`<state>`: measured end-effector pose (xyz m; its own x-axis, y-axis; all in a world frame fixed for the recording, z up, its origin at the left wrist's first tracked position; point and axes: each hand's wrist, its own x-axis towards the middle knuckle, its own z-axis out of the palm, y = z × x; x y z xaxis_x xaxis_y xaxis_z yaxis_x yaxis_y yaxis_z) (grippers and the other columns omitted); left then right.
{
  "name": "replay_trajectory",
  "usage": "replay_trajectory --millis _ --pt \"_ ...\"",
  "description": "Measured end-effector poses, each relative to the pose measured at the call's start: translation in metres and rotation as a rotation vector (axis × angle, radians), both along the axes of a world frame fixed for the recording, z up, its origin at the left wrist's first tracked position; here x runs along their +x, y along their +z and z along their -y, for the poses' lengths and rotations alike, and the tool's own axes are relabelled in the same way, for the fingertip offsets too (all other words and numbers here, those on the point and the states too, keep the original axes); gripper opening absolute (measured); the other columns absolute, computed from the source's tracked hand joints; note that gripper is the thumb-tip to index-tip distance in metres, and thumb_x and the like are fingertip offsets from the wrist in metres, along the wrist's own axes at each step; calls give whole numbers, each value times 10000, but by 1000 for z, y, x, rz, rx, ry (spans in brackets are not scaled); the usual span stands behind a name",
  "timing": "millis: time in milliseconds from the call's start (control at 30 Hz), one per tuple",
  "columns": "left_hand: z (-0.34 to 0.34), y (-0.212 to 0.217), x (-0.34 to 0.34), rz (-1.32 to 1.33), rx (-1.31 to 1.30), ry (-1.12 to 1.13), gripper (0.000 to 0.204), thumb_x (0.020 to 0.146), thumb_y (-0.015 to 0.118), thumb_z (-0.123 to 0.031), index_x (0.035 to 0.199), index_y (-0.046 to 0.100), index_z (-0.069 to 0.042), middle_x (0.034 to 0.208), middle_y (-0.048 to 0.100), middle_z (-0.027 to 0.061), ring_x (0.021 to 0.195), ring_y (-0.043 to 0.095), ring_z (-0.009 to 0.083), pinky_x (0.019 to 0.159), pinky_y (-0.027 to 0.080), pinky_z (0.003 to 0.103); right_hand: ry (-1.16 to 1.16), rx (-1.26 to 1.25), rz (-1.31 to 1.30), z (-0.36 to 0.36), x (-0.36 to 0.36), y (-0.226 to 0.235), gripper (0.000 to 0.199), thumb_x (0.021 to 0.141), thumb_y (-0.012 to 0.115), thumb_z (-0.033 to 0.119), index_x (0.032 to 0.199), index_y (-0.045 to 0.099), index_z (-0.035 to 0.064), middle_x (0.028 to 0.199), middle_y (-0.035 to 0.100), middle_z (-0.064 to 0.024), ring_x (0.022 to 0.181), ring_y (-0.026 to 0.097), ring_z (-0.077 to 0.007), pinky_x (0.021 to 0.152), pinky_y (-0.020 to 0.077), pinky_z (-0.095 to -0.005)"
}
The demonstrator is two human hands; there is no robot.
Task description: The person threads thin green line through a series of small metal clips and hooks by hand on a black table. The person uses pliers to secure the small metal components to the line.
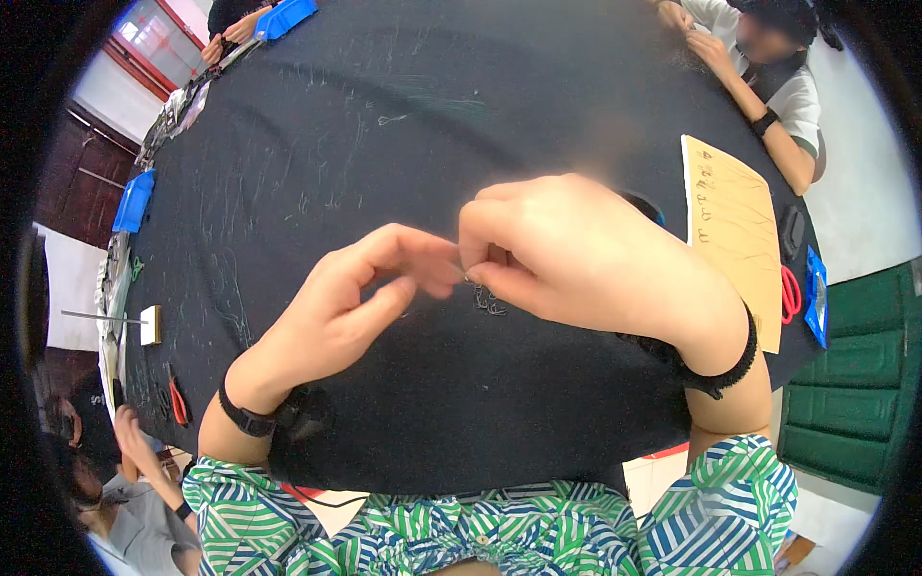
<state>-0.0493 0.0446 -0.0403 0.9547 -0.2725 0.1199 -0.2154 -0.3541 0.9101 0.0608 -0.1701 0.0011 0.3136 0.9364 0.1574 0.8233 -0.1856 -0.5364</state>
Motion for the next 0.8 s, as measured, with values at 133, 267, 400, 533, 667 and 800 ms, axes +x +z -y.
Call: replay_trajectory --millis 133,267,400,533,667,800 --pt "1 3 0 -402 -355 -7 250 1018 483 -122 1215 585 -8 1012 661 87 906 631 110 813 505 261 -20 -36 66 -2 -2 -1 97 802 669 96 827 607 26 792 639 -128 750 648 -319 645 503 -398" --pt "8 -1 0 -384 -216 31 241 1048 482 -200 1161 603 -25 855 595 -18 710 510 28 636 413 188 -37 -58 51 -4 -4 -2 101 798 674 103 827 615 26 802 644 -137 770 653 -325 659 509 -403" --pt "8 -15 0 -214 -221 60 222 1035 528 -213 1114 614 -24 805 542 -60 665 439 7 592 359 181 -27 -35 61 -5 -7 -3 90 795 674 94 823 624 24 809 649 -136 781 657 -323 669 516 -403" --pt "8 -9 -1 -313 -230 67 150 999 596 -169 1038 618 -25 814 560 -63 676 453 -2 600 369 183 -20 -31 39 -5 -6 -5 81 792 674 86 810 628 22 805 650 -130 769 656 -319 664 516 -402" --pt "6 -12 -1 -298 -215 74 109 977 627 -137 978 611 -29 804 568 -61 680 458 -7 601 364 177 -37 -23 23 -5 -7 -4 77 789 673 80 800 627 19 799 649 -128 756 656 -312 656 515 -398" --pt "6 -15 0 -303 -240 95 95 974 627 -129 954 609 -39 788 560 -69 671 448 -12 596 355 169 -43 -37 12 -5 -6 -3 70 778 678 77 790 629 29 789 652 -121 750 657 -308 652 516 -392"
